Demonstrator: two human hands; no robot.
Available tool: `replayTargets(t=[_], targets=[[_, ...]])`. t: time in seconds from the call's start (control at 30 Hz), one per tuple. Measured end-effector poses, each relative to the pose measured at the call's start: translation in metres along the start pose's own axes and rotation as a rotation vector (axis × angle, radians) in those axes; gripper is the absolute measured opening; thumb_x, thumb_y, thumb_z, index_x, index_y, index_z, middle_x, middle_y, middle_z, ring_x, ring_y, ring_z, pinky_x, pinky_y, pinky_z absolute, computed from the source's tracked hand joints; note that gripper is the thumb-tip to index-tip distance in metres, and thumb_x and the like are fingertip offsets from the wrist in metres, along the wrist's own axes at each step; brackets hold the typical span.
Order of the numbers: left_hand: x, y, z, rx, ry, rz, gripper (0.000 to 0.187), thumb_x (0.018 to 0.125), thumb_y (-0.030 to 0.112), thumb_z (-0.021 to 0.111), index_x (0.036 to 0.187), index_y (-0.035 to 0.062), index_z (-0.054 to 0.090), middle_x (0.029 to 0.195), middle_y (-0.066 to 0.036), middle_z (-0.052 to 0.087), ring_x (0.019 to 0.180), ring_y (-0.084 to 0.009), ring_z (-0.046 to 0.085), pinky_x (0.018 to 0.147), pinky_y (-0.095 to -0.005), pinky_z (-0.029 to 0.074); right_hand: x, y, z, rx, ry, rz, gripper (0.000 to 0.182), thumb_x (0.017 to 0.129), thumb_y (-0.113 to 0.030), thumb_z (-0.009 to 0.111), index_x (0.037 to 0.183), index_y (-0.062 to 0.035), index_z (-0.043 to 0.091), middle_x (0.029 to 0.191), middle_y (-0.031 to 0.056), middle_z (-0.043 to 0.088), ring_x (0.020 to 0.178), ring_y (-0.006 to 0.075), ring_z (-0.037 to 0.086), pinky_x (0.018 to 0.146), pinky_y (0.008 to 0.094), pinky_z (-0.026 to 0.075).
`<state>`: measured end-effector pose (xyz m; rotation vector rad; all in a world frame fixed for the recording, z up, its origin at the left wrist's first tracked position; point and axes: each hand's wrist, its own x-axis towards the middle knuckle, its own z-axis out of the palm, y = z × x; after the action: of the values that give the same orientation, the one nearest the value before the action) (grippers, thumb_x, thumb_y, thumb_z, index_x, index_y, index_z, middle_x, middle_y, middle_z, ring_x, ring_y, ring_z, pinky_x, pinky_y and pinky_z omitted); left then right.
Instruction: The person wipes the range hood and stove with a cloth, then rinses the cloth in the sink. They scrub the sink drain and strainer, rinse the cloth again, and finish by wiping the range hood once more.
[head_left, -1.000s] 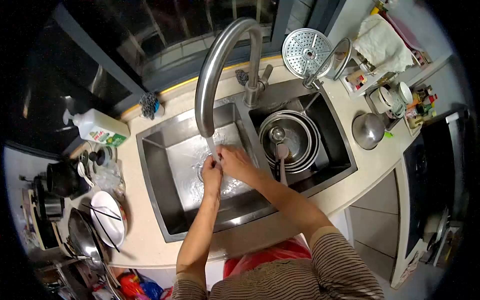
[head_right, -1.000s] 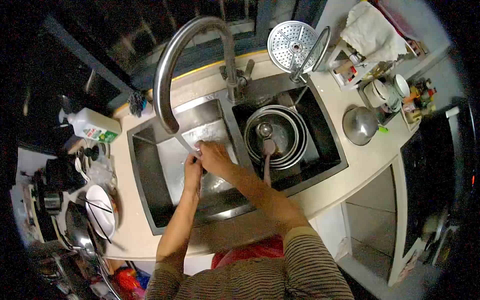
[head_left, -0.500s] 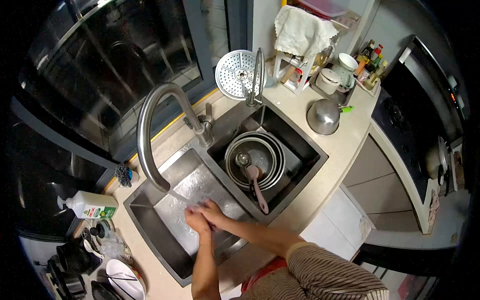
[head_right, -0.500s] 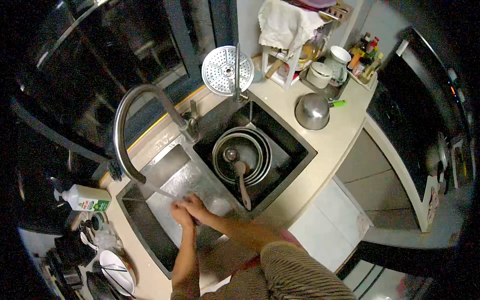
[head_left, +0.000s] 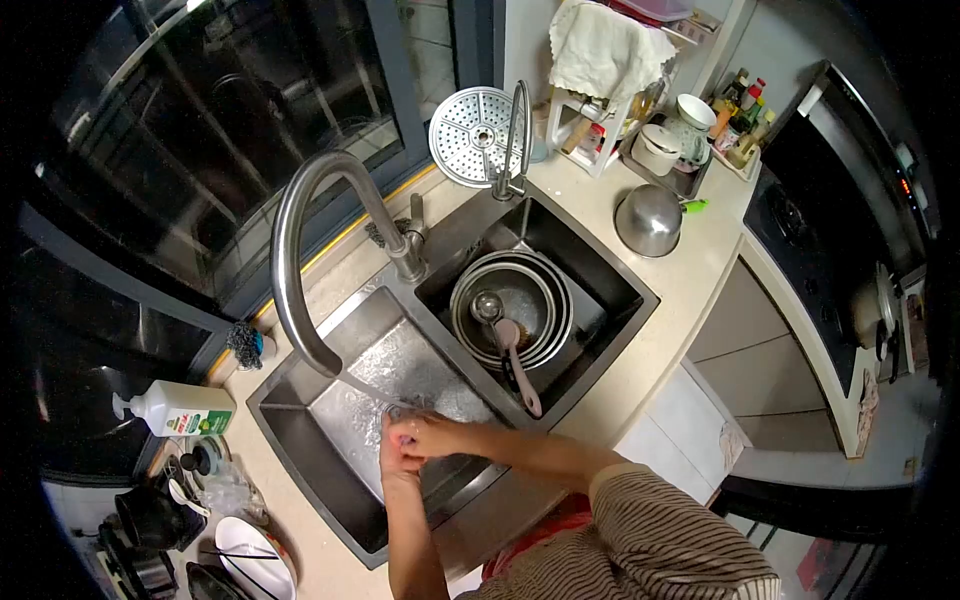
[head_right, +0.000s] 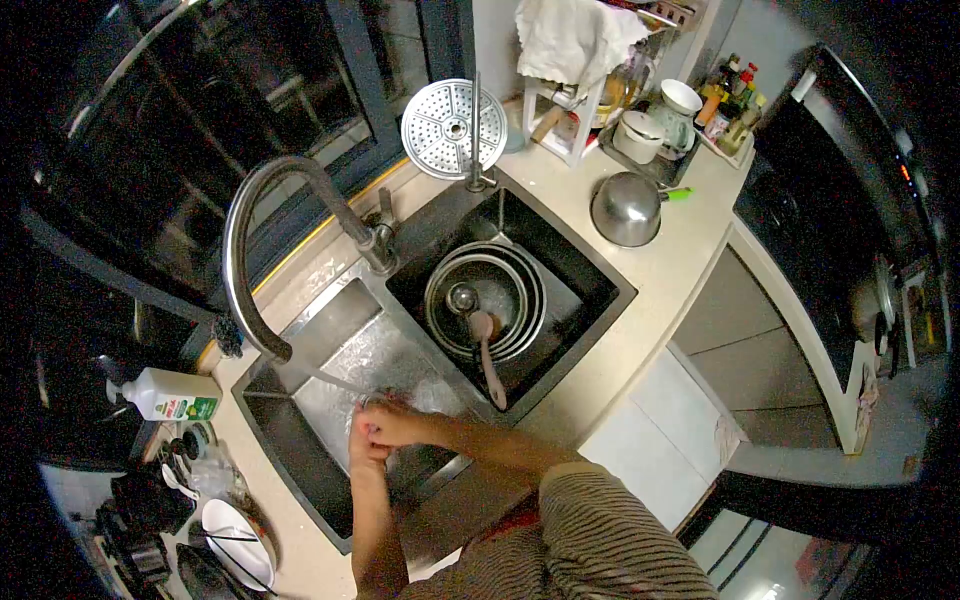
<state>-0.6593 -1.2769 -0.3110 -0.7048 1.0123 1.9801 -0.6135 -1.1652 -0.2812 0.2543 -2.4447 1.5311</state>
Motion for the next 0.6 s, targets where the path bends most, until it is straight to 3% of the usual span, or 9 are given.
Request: replayTargets(t=[0.03, 0.1, 0.17, 0.2, 0.3, 0.33, 0.43, 0.53, 0.6], targets=[[0.021, -0.001, -0.017, -0.016, -0.103, 0.020, 0.036, 0.090, 0.038, 0.043, 0.102, 0.0061, 0.055, 0.087, -0.007, 0.062, 0.074, -0.0182, 0.060, 0.052, -0.0329, 0.048, 0.000, -0.005, -0.001, -0.025, -0.047, -0.079, 0.017, 0.068, -0.011, 0.064, 0.080, -0.0057, 0.054, 0.074, 0.0109, 0.056, 0.070, 0.0296, 0.056, 0.064, 0.0381, 0.043], [0.049, 0.002, -0.055, 0.205, -0.161, 0.059, 0.026, 0.086, 0.027, 0.048, 0.099, 0.0062, 0.057, 0.086, -0.008, 0.061, 0.072, -0.0188, 0.059, 0.058, -0.0319, 0.048, 0.004, -0.010, -0.010, 0.290, -0.002, 0.180, 0.012, 0.073, -0.012, 0.063, 0.079, -0.0061, 0.054, 0.073, 0.0058, 0.056, 0.074, 0.0204, 0.055, 0.066, 0.0324, 0.044], [0.026, 0.003, -0.014, 0.141, -0.052, 0.005, 0.026, 0.091, 0.029, 0.044, 0.100, 0.0077, 0.056, 0.088, -0.005, 0.062, 0.074, -0.0155, 0.059, 0.051, -0.0286, 0.045, 0.011, -0.010, -0.022, 0.754, 0.121, 0.531, 0.012, 0.076, -0.013, 0.063, 0.078, -0.0061, 0.054, 0.075, 0.0026, 0.055, 0.077, 0.0150, 0.054, 0.068, 0.0295, 0.044], [0.011, 0.006, 0.005, 0.096, -0.021, 0.043, 0.021, 0.091, 0.024, 0.044, 0.099, 0.0091, 0.056, 0.085, -0.003, 0.061, 0.072, -0.0154, 0.058, 0.051, -0.0271, 0.045, 0.017, 0.011, -0.009, 0.612, 0.392, 0.386, 0.016, 0.078, -0.019, 0.063, 0.078, -0.0060, 0.054, 0.071, -0.0005, 0.053, 0.070, 0.0107, 0.052, 0.065, 0.0263, 0.044], [-0.026, -0.004, 0.042, 0.034, -0.058, 0.193, 0.022, 0.091, 0.029, 0.044, 0.101, 0.0111, 0.055, 0.084, -0.002, 0.060, 0.068, -0.0155, 0.057, 0.050, -0.0265, 0.044, 0.025, 0.010, 0.001, 0.961, 0.622, 0.548, 0.018, 0.079, -0.020, 0.063, 0.085, -0.0057, 0.053, 0.075, 0.0002, 0.053, 0.071, 0.0121, 0.052, 0.066, 0.0259, 0.044], [-0.029, -0.003, 0.039, 0.111, -0.168, 0.168, 0.033, 0.089, 0.041, 0.047, 0.106, 0.0129, 0.052, 0.089, -0.002, 0.059, 0.071, -0.0156, 0.056, 0.051, -0.0262, 0.044, 0.026, 0.011, 0.002, 1.062, 0.575, 0.714, 0.023, 0.078, -0.020, 0.064, 0.093, -0.0056, 0.053, 0.080, 0.0007, 0.055, 0.074, 0.0118, 0.053, 0.066, 0.0254, 0.044], [-0.038, 0.002, 0.038, 0.156, -0.110, 0.009, 0.047, 0.084, 0.052, 0.051, 0.113, 0.0143, 0.048, 0.098, -0.002, 0.057, 0.079, -0.0153, 0.057, 0.054, -0.0258, 0.044, 0.011, 0.016, -0.001, 1.151, 0.211, 0.688, 0.023, 0.078, -0.019, 0.063, 0.094, -0.0060, 0.053, 0.085, 0.0013, 0.055, 0.073, 0.0120, 0.053, 0.066, 0.0258, 0.044], [-0.042, -0.003, 0.041, 0.323, -0.031, 0.190, 0.052, 0.083, 0.057, 0.048, 0.113, 0.0150, 0.048, 0.097, -0.001, 0.057, 0.077, -0.0167, 0.057, 0.052, -0.0265, 0.047, 0.017, 0.013, 0.006, 0.991, 0.280, 0.507, 0.024, 0.078, -0.017, 0.062, 0.097, -0.0043, 0.054, 0.084, 0.0016, 0.057, 0.072, 0.0121, 0.054, 0.064, 0.0255, 0.045], [-0.048, 0.001, 0.043, 0.272, -0.033, 0.178, 0.050, 0.082, 0.051, 0.054, 0.116, 0.0141, 0.048, 0.099, -0.001, 0.057, 0.078, -0.0175, 0.058, 0.054, -0.0289, 0.049, 0.021, 0.004, 0.001, 1.010, 0.225, 0.564, 0.025, 0.080, -0.009, 0.056, 0.105, -0.0027, 0.052, 0.087, 0.0048, 0.058, 0.077, 0.0130, 0.057, 0.069, 0.0252, 0.046]])
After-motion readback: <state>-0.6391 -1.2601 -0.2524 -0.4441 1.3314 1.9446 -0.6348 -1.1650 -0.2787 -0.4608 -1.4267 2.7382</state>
